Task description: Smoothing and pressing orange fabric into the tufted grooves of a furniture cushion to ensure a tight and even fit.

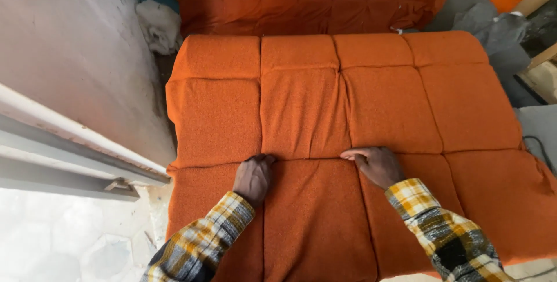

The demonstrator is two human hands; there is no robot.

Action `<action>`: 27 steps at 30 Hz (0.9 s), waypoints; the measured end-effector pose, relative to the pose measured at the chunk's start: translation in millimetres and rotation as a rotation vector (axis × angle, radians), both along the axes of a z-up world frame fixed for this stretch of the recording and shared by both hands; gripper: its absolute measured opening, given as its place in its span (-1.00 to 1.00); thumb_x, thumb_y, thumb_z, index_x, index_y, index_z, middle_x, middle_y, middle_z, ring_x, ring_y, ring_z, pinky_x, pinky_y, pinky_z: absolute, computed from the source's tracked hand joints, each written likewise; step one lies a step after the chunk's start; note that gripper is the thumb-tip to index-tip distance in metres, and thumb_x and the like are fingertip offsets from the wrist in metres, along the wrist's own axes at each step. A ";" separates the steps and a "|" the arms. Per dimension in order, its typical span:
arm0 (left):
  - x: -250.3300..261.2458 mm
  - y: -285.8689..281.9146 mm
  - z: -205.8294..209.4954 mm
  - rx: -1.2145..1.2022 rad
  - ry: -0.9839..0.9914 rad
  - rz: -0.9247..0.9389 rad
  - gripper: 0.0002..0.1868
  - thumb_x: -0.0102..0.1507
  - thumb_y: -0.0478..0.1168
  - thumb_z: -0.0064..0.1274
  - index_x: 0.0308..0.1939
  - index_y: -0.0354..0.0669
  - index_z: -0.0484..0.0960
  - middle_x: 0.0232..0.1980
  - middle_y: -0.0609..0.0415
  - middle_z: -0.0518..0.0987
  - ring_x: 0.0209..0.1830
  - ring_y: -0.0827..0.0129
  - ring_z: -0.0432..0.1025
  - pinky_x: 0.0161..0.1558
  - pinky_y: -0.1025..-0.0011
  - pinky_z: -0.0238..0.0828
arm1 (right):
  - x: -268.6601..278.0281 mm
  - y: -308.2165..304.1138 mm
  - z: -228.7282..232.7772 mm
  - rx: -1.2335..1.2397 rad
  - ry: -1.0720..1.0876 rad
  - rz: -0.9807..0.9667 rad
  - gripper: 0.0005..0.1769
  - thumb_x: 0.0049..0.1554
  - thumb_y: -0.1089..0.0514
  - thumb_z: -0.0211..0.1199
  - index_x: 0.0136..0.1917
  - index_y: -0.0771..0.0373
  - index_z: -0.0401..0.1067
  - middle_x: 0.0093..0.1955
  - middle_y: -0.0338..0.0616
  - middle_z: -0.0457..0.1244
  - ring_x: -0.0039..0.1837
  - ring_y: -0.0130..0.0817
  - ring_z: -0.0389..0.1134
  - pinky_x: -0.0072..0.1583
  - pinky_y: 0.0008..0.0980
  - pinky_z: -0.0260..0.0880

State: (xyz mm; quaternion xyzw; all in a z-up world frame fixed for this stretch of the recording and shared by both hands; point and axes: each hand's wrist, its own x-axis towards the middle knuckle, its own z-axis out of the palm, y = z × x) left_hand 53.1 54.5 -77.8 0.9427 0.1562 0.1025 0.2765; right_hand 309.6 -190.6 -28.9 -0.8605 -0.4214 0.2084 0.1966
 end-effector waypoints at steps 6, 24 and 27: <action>-2.2 21.7 -6.6 -0.123 0.010 0.022 -0.58 0.27 -0.38 -0.16 0.08 0.03 0.70 -0.10 -0.02 0.72 -0.08 0.03 0.63 -0.11 0.17 0.63 | -16.5 -19.0 30.9 -0.030 -0.190 0.045 -0.61 0.24 0.12 0.06 0.20 -0.19 0.61 0.08 -0.24 0.49 0.10 -0.11 0.52 0.08 -0.15 0.55; 6.7 2.5 5.6 -0.012 -0.037 0.134 -0.68 0.27 -0.43 -0.28 -0.10 0.07 0.52 -0.13 0.01 0.60 0.04 -0.01 0.53 0.04 0.13 0.52 | -187.7 -126.7 0.0 0.139 -0.707 -0.159 -0.60 0.21 0.12 0.10 0.32 0.10 0.34 0.65 -0.17 0.06 0.63 -0.13 0.06 0.39 -0.11 0.22; 6.2 5.1 -3.8 0.006 -0.151 0.107 -0.64 0.18 -0.44 -0.26 -0.08 0.02 0.53 -0.13 0.03 0.56 -0.05 0.02 0.48 -0.09 0.09 0.46 | -245.6 -155.3 14.6 0.190 -0.599 -0.291 -0.70 0.20 0.05 0.18 0.18 0.10 0.36 0.63 -0.14 0.09 0.62 -0.10 0.11 0.44 -0.08 0.18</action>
